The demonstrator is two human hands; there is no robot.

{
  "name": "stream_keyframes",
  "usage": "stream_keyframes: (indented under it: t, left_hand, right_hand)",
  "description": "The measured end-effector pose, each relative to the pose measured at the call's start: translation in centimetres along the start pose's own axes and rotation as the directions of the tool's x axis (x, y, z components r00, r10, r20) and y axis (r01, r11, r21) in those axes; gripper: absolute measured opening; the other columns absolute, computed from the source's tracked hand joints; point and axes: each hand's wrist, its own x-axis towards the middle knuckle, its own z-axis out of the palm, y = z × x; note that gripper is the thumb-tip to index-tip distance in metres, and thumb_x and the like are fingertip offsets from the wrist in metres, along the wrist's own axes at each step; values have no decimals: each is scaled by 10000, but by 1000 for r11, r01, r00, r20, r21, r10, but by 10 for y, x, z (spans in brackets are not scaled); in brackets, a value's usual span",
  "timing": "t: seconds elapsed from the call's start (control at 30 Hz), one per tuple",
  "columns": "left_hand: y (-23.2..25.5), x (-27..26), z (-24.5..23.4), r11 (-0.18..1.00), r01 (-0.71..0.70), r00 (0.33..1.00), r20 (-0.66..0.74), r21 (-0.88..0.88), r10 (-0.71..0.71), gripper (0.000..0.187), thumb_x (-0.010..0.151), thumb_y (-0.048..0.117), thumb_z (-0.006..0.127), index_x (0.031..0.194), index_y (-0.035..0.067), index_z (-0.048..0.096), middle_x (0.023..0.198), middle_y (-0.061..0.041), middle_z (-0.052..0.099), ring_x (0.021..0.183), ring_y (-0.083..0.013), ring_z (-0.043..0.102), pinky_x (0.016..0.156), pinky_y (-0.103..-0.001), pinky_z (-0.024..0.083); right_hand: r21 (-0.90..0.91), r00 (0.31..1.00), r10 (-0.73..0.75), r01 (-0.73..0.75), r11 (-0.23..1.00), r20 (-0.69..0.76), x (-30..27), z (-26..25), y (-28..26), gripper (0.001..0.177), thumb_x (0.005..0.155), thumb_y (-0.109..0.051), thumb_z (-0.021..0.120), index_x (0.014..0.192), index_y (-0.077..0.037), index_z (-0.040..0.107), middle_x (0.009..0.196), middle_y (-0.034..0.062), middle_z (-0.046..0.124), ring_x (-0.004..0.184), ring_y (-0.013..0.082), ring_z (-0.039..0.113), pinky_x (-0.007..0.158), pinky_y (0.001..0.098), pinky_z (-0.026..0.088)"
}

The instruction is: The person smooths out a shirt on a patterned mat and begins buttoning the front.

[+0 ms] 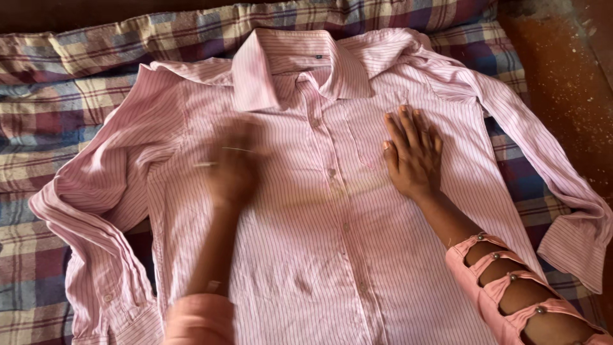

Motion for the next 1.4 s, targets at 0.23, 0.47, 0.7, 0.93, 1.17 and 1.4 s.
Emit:
stream_keyframes:
  t: [0.23, 0.47, 0.7, 0.93, 1.17, 1.4]
  left_hand:
    - [-32, 18, -53, 890, 427, 903, -26, 161, -428, 733, 1083, 601, 290, 1621, 131, 130, 1699, -146, 53, 1572, -344, 94, 1269, -577, 107]
    - [39, 5, 9, 944, -315, 937, 193, 97, 292, 642, 1077, 614, 264, 1642, 348, 119, 1723, -11, 116, 1580, -272, 162, 1274, -541, 163]
    - [-80, 6, -59, 846, 505, 859, -2, 169, -512, 745, 1090, 572, 264, 1663, 118, 119, 1709, -238, 88, 1570, -402, 68, 1253, -618, 62]
    - [6, -16, -24, 990, 29, 981, 185, 139, -54, 732, 1053, 599, 228, 1622, 157, 100, 1722, -99, 64, 1588, -330, 118, 1275, -554, 71]
    - [-9, 5, -17, 975, 42, 984, 161, 216, -79, 682, 1050, 565, 187, 1636, 234, 72, 1723, -47, 23, 1578, -286, 97, 1219, -568, 159]
    - [-82, -16, -54, 696, 610, 793, -298, 379, -532, 737, 1144, 536, 324, 1626, -18, 272, 1669, -267, 184, 1508, -446, 126, 1166, -648, 250]
  right_hand:
    - [-8, 1000, 6, -7, 1000, -7, 1, 0, -1, 548, 1046, -295, 507, 1576, -157, 484, 1673, 123, 369, 1542, 340, 323, 1221, 562, 213]
    - [-7, 1000, -19, 19, 1000, -19, 0, 1, 1, 541, 1057, -296, 504, 1577, -149, 486, 1685, 131, 364, 1546, 345, 329, 1224, 564, 216]
    - [-7, 1000, -21, 21, 1000, -23, -2, 4, 3, 524, 1071, -302, 499, 1572, -150, 489, 1682, 132, 368, 1545, 343, 329, 1220, 570, 222]
    - [-12, 1000, -19, 19, 1000, -13, 0, 2, 1, 532, 1074, -308, 494, 1582, -149, 481, 1683, 137, 366, 1546, 352, 325, 1209, 578, 223]
    - [8, 1000, -21, 21, 1000, -16, -1, 3, 4, 537, 1069, -311, 491, 1581, -150, 478, 1683, 138, 363, 1549, 350, 322, 1220, 578, 213]
    - [2, 1000, -10, 10, 1000, 0, -1, 5, 4, 540, 1068, -318, 485, 1582, -155, 471, 1683, 138, 357, 1546, 351, 316, 1216, 578, 199]
